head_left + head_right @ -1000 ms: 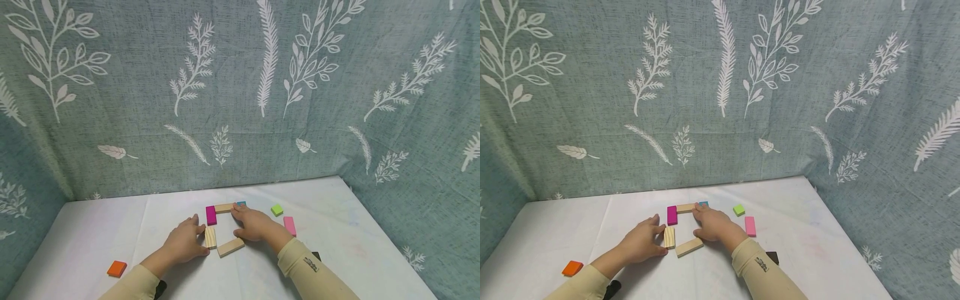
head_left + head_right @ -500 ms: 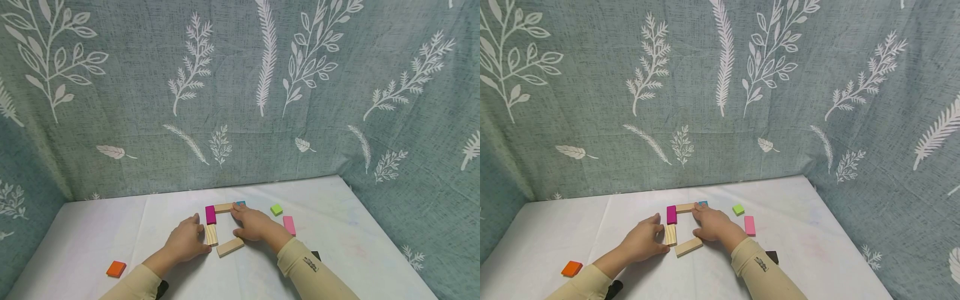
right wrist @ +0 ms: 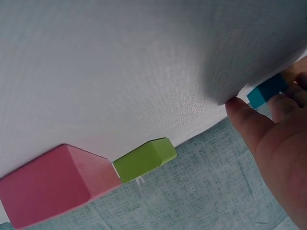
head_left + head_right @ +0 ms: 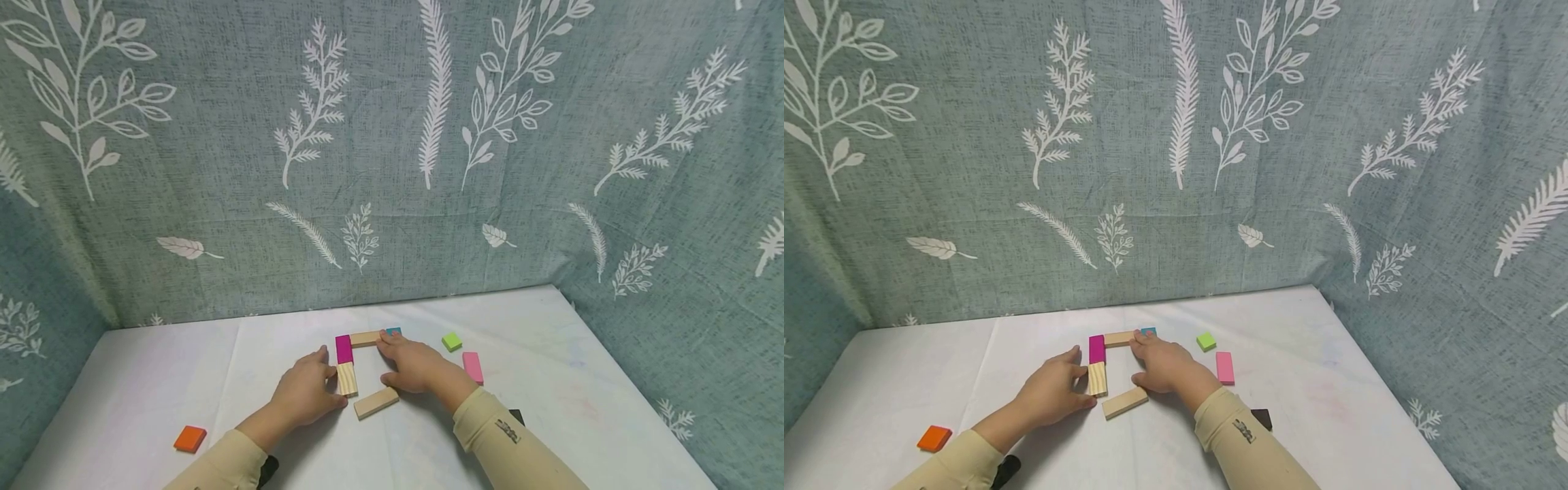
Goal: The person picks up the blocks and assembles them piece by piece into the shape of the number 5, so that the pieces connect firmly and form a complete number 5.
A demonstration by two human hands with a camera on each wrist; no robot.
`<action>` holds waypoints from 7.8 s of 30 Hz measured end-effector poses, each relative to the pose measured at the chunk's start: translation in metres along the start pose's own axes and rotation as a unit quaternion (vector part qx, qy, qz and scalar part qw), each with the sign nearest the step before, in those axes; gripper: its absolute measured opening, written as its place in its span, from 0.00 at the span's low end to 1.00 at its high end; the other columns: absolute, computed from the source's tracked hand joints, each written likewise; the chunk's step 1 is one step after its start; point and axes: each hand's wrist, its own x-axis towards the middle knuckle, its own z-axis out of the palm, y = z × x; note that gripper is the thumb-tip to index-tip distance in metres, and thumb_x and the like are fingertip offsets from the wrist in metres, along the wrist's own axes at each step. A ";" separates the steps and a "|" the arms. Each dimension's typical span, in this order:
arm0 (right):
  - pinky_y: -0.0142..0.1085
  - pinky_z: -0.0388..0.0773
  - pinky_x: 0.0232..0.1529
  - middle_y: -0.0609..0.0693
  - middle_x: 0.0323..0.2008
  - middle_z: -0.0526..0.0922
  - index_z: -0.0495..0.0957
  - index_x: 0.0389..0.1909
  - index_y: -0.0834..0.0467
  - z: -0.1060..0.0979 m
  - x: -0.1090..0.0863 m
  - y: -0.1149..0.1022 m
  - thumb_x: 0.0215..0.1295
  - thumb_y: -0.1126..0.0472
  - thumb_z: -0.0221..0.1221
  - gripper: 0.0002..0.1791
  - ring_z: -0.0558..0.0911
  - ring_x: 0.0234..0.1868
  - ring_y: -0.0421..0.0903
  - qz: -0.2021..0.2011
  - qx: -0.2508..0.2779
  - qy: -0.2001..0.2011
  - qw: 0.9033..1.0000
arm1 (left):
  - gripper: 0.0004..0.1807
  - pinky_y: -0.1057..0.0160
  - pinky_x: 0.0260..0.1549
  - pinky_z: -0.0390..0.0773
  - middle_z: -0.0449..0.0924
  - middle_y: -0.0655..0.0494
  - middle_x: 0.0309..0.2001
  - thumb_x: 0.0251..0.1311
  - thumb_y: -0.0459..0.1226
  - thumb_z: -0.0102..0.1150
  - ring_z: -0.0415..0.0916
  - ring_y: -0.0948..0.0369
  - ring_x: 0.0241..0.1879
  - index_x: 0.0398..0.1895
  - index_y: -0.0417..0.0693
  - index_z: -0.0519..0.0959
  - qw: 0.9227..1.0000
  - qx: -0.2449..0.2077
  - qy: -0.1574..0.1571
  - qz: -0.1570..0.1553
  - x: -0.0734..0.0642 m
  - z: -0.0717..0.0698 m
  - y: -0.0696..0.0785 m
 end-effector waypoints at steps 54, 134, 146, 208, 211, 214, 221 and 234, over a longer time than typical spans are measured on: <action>0.46 0.61 0.76 0.43 0.80 0.54 0.60 0.78 0.50 -0.001 -0.001 -0.003 0.69 0.45 0.62 0.40 0.54 0.81 0.45 0.001 0.008 -0.001 1.000 | 0.47 0.33 0.69 0.60 0.58 0.26 0.73 0.56 0.58 0.69 0.55 0.31 0.73 0.68 0.30 0.70 0.994 -0.087 -0.056 -0.027 0.026 -0.012 -0.018; 0.58 0.59 0.75 0.46 0.79 0.56 0.62 0.77 0.52 0.002 -0.003 -0.005 0.70 0.44 0.59 0.38 0.55 0.81 0.48 -0.008 -0.042 0.023 0.999 | 0.20 0.32 0.67 0.63 0.64 0.31 0.72 0.68 0.38 0.58 0.63 0.32 0.70 0.60 0.40 0.81 0.996 -0.080 0.000 -0.033 0.027 -0.008 -0.021; 0.58 0.57 0.76 0.46 0.79 0.56 0.62 0.77 0.52 0.000 -0.004 -0.004 0.70 0.44 0.58 0.38 0.54 0.81 0.48 -0.015 -0.045 0.020 0.999 | 0.20 0.33 0.68 0.63 0.62 0.30 0.73 0.69 0.38 0.56 0.61 0.32 0.71 0.61 0.40 0.80 0.996 -0.087 -0.011 -0.037 0.028 -0.009 -0.024; 0.48 0.72 0.67 0.42 0.54 0.86 0.90 0.44 0.46 -0.013 -0.016 0.055 0.52 0.56 0.77 0.16 0.79 0.63 0.47 -0.077 0.297 -0.028 0.951 | 0.20 0.44 0.65 0.73 0.80 0.44 0.62 0.57 0.47 0.72 0.72 0.44 0.67 0.50 0.48 0.88 0.997 0.004 0.007 0.078 0.034 -0.010 -0.019; 0.49 0.72 0.67 0.42 0.53 0.86 0.90 0.43 0.44 -0.012 -0.016 0.055 0.52 0.56 0.77 0.15 0.78 0.63 0.47 -0.070 0.306 -0.032 0.949 | 0.19 0.43 0.64 0.74 0.80 0.45 0.62 0.57 0.46 0.72 0.73 0.44 0.67 0.50 0.48 0.88 0.997 0.004 0.006 0.074 0.034 -0.009 -0.018; 0.50 0.72 0.67 0.43 0.53 0.86 0.90 0.43 0.46 -0.012 -0.016 0.055 0.52 0.56 0.77 0.16 0.79 0.63 0.48 -0.071 0.303 -0.028 0.950 | 0.19 0.43 0.64 0.74 0.80 0.45 0.63 0.58 0.47 0.72 0.72 0.43 0.67 0.50 0.48 0.88 0.997 0.006 0.005 0.075 0.035 -0.009 -0.019; 0.47 0.74 0.64 0.44 0.51 0.85 0.90 0.44 0.50 -0.006 -0.013 0.050 0.54 0.56 0.76 0.15 0.79 0.59 0.47 -0.106 0.245 -0.003 0.964 | 0.19 0.42 0.63 0.74 0.80 0.44 0.62 0.58 0.46 0.72 0.73 0.41 0.67 0.50 0.48 0.88 0.997 0.006 0.007 0.081 0.034 -0.010 -0.018; 0.41 0.76 0.55 0.38 0.45 0.81 0.90 0.44 0.45 -0.007 -0.008 0.040 0.55 0.53 0.76 0.14 0.77 0.51 0.40 -0.095 0.171 0.012 0.981 | 0.19 0.44 0.63 0.75 0.80 0.41 0.62 0.59 0.44 0.72 0.74 0.41 0.65 0.51 0.45 0.87 0.996 0.008 0.009 0.085 0.033 -0.014 -0.014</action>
